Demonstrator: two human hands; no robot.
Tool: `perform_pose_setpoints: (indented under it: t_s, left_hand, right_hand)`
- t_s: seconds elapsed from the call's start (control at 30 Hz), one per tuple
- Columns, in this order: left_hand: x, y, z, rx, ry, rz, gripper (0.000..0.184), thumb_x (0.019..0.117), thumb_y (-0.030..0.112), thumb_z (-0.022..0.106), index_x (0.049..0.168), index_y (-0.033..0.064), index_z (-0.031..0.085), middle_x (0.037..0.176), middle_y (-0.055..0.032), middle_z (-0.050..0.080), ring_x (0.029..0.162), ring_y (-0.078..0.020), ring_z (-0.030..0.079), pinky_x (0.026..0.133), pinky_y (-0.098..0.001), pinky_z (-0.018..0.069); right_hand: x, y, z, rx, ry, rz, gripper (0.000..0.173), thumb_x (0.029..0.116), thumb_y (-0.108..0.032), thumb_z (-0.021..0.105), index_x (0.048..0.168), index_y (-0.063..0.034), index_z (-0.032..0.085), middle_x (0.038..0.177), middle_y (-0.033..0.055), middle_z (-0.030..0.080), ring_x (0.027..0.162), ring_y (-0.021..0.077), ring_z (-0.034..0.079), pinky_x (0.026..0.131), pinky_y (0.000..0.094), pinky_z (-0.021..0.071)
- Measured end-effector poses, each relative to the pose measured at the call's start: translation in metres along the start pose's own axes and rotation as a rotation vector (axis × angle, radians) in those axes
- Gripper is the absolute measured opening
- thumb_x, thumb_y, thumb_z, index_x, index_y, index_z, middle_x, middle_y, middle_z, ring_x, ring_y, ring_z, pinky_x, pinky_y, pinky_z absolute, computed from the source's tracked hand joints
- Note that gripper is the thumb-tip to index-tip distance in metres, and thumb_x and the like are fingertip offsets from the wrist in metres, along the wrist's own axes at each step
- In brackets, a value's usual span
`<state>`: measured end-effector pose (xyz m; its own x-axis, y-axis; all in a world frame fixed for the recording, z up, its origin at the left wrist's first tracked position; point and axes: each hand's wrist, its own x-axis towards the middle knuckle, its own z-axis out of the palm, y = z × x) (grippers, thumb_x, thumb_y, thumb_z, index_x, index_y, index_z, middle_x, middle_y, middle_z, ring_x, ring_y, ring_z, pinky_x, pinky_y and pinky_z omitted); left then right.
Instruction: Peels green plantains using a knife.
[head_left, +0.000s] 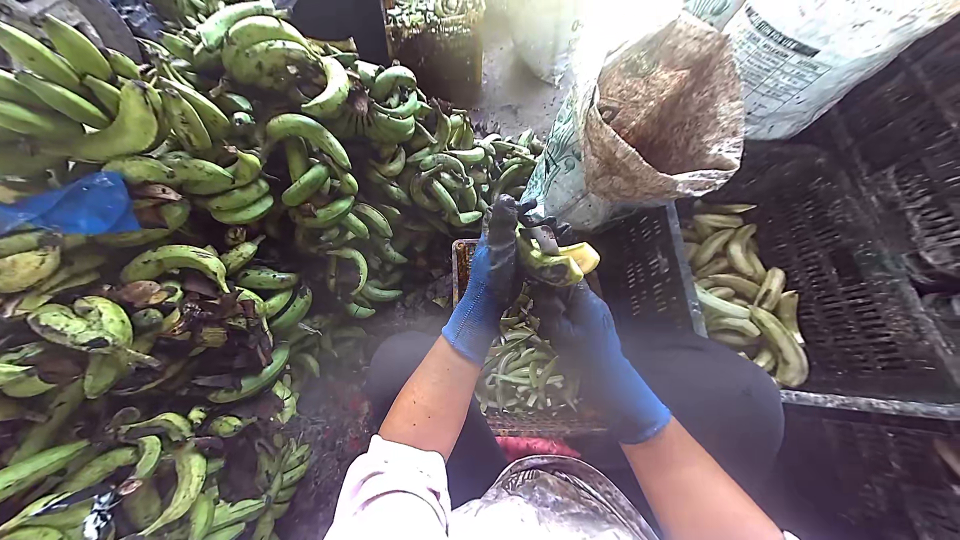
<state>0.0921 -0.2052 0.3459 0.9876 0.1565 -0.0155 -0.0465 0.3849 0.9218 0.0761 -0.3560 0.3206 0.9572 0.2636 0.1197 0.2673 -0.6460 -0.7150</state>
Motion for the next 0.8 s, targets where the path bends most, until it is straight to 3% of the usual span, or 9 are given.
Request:
perform_pose_setpoints:
  t_s: [0.17, 0.23, 0.3, 0.43, 0.57, 0.6, 0.67, 0.73, 0.8]
  left_hand:
    - [-0.003, -0.009, 0.016, -0.063, -0.050, -0.107, 0.059, 0.1028, 0.067, 0.027, 0.119, 0.0247, 0.064, 0.095, 0.0026, 0.069, 0.079, -0.0072, 0.065, 0.065, -0.0277, 0.0563]
    - [0.002, -0.015, 0.016, -0.036, -0.105, -0.107, 0.053, 0.1008, 0.066, 0.039, 0.127, 0.0239, 0.059, 0.098, -0.0003, 0.067, 0.081, -0.0102, 0.065, 0.066, -0.0302, 0.0564]
    - [0.006, -0.015, 0.017, -0.052, -0.142, -0.101, 0.037, 0.1008, 0.044, 0.058, 0.129, 0.0209, 0.056, 0.095, -0.0036, 0.067, 0.076, -0.0122, 0.065, 0.064, -0.0306, 0.0569]
    - [0.014, -0.021, 0.021, -0.201, -0.186, -0.095, 0.032, 0.0952, 0.017, 0.064, 0.125, 0.0161, 0.052, 0.097, -0.0049, 0.068, 0.080, -0.0130, 0.067, 0.067, -0.0297, 0.0575]
    - [0.021, -0.022, 0.039, -0.329, -0.088, -0.035, 0.025, 0.0988, 0.027, 0.061, 0.120, 0.0177, 0.053, 0.096, -0.0036, 0.067, 0.081, -0.0124, 0.067, 0.069, -0.0299, 0.0579]
    - [0.027, -0.021, 0.046, -0.276, -0.047, -0.021, 0.026, 0.1012, 0.031, 0.058, 0.123, 0.0182, 0.054, 0.097, -0.0024, 0.068, 0.081, -0.0110, 0.067, 0.068, -0.0290, 0.0585]
    - [0.047, -0.013, 0.064, -0.097, -0.031, 0.070, 0.028, 0.1064, 0.026, 0.049, 0.132, 0.0134, 0.051, 0.110, -0.0030, 0.066, 0.093, -0.0102, 0.066, 0.079, -0.0304, 0.0577]
    - [0.079, 0.003, 0.092, 0.186, 0.008, 0.316, 0.029, 0.1046, 0.005, 0.045, 0.129, -0.0068, 0.057, 0.118, -0.0146, 0.066, 0.107, -0.0154, 0.064, 0.095, -0.0300, 0.0534]
    - [0.118, 0.026, 0.118, 0.733, 0.047, 0.512, 0.026, 0.0993, -0.004, 0.053, 0.120, -0.0117, 0.066, 0.117, -0.0253, 0.069, 0.113, -0.0298, 0.064, 0.103, -0.0379, 0.0470]
  right_hand:
    - [0.008, 0.009, 0.000, -0.088, -0.058, 0.036, 0.041, 0.1013, -0.037, 0.052, 0.111, 0.0005, 0.068, 0.097, 0.0198, 0.071, 0.096, 0.0373, 0.070, 0.086, 0.0606, 0.0529]
    - [0.012, 0.011, -0.005, -0.070, -0.088, 0.062, 0.042, 0.1024, -0.040, 0.051, 0.115, -0.0034, 0.067, 0.100, 0.0171, 0.072, 0.097, 0.0341, 0.070, 0.086, 0.0598, 0.0537]
    - [0.015, 0.013, -0.012, -0.011, -0.147, 0.088, 0.042, 0.1021, -0.042, 0.051, 0.119, -0.0072, 0.066, 0.100, 0.0132, 0.072, 0.094, 0.0285, 0.071, 0.085, 0.0557, 0.0554]
    - [0.027, 0.015, -0.038, 0.154, -0.314, 0.199, 0.041, 0.0952, -0.035, 0.063, 0.127, -0.0088, 0.063, 0.108, 0.0118, 0.070, 0.093, 0.0223, 0.070, 0.085, 0.0494, 0.0570]
    - [0.040, 0.015, -0.062, 0.276, -0.350, 0.165, 0.036, 0.0995, -0.039, 0.063, 0.121, -0.0103, 0.065, 0.096, 0.0083, 0.071, 0.085, 0.0188, 0.069, 0.079, 0.0461, 0.0576]
    - [0.043, 0.014, -0.068, 0.333, -0.335, 0.162, 0.035, 0.1014, -0.038, 0.061, 0.122, -0.0104, 0.065, 0.094, 0.0066, 0.071, 0.080, 0.0164, 0.070, 0.074, 0.0419, 0.0599]
    - [0.055, 0.009, -0.087, 0.478, -0.277, 0.181, 0.029, 0.1046, -0.027, 0.057, 0.128, -0.0103, 0.063, 0.096, 0.0042, 0.071, 0.078, 0.0122, 0.069, 0.071, 0.0346, 0.0609]
    - [0.086, 0.015, -0.106, 0.601, -0.273, 0.197, 0.025, 0.1040, -0.025, 0.057, 0.126, -0.0140, 0.063, 0.094, 0.0000, 0.071, 0.075, 0.0093, 0.068, 0.064, 0.0299, 0.0606]
    - [0.134, 0.035, -0.123, 0.723, -0.388, 0.114, 0.017, 0.1058, -0.025, 0.050, 0.114, -0.0198, 0.064, 0.089, -0.0056, 0.069, 0.068, 0.0054, 0.063, 0.056, 0.0243, 0.0550]
